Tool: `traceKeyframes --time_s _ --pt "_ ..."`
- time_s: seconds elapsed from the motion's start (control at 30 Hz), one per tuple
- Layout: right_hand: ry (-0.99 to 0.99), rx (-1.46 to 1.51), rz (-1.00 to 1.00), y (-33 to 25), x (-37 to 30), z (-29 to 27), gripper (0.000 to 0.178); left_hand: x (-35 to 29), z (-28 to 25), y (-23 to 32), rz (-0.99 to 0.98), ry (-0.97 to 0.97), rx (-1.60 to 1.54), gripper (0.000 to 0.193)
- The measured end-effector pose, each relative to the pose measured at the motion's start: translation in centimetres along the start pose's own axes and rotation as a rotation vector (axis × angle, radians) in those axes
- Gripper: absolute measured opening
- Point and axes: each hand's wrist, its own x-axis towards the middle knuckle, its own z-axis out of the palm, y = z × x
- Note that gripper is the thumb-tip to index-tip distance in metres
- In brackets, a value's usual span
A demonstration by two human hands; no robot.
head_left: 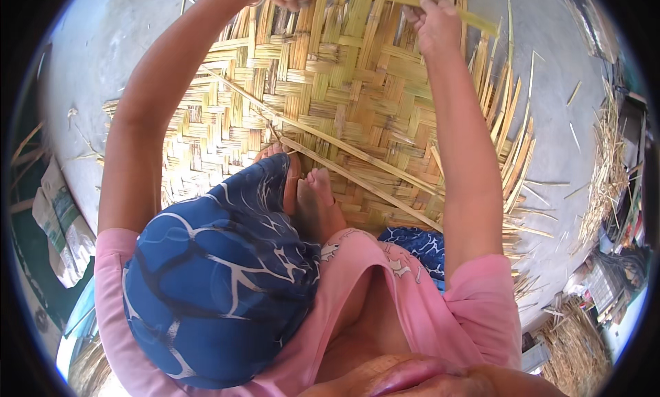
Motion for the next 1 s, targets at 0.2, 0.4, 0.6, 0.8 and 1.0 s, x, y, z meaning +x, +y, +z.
traceKeyframes --time_s 0.2,0.4,0.6,0.8,1.0 --pt "0.224 -0.782 -0.155 1.0 -7.9 2.3 0.017 -7.2 0.3 6.0 -0.411 0.082 0.11 0.032" --pt "0.209 -0.863 -0.169 1.3 -11.4 2.7 0.022 -6.6 2.9 1.5 -0.316 -0.033 0.456 0.038" --pt "0.103 -0.185 0.017 0.7 -10.3 -0.2 0.033 -6.2 3.3 9.9 -0.285 0.304 0.643 0.028" --pt "0.123 0.356 0.089 -1.6 -10.0 -4.3 0.028 3.0 8.0 14.8 0.213 0.408 0.409 0.042" --pt "0.108 0.575 0.134 -3.0 -11.1 -7.2 0.024 8.1 8.5 14.9 0.204 0.172 0.43 0.04"
